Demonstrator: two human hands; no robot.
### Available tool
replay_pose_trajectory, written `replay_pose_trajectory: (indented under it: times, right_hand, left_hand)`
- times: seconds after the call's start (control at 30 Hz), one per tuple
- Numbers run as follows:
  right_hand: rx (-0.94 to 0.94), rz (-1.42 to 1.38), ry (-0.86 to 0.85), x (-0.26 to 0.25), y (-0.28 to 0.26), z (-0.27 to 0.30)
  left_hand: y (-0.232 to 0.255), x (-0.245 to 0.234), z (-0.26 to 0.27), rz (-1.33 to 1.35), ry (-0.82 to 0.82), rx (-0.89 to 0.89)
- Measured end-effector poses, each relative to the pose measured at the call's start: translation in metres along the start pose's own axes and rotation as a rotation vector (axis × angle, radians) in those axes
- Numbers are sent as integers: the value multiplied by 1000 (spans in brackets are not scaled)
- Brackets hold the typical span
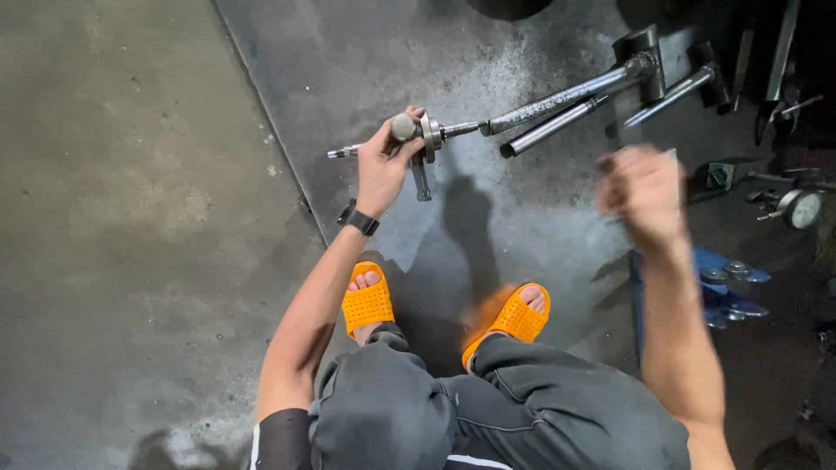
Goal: The person places a shaft with attached bearings into a blue vise and uses a dial indicator to measure runout by rotating the shaft and observing the gauge. The person repeatedly repositions the shaft and adjusts the indicator throughout the clip.
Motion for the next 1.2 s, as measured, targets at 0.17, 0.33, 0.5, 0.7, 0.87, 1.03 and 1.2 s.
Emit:
replay_pose_trajectory:
  times: [0.17, 0.33, 0.5, 0.7, 0.87, 1.03, 1.2]
  right_hand:
    - [52, -215, -370, 116, -42, 44]
    - [-225, -143, -430, 150, -96, 46]
    - [-691, -12, -157, 139, -167, 73]
    - [-848, 355, -129, 170, -134, 51]
    - [-769, 827, -196, 183, -102, 31]
    - [-744, 48, 89, 124, -76, 51]
    - [-245, 61, 177, 94, 0, 42]
  left_hand:
    - [-9, 2, -2, -52, -33, 41]
    - [-33, 5, -4, -250, -83, 96]
    - [-44, 7, -4, -368, -152, 189]
    - [-45, 7, -6, -416, -164, 258]
    - [-66, -1, -7, -444, -149, 289]
    - [-23, 10, -13, -488, -167, 343]
    - [2, 67, 6, -519, -302, 467]
Point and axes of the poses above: each hand's wrist, its own z-axis away from the middle knuckle, its own x-axis out of the palm, y = z × x, the point moved 5 cm from there along -z, towards the middle knuckle, and after that the axes turned 3 degrees about x, right-handed, at the moved point
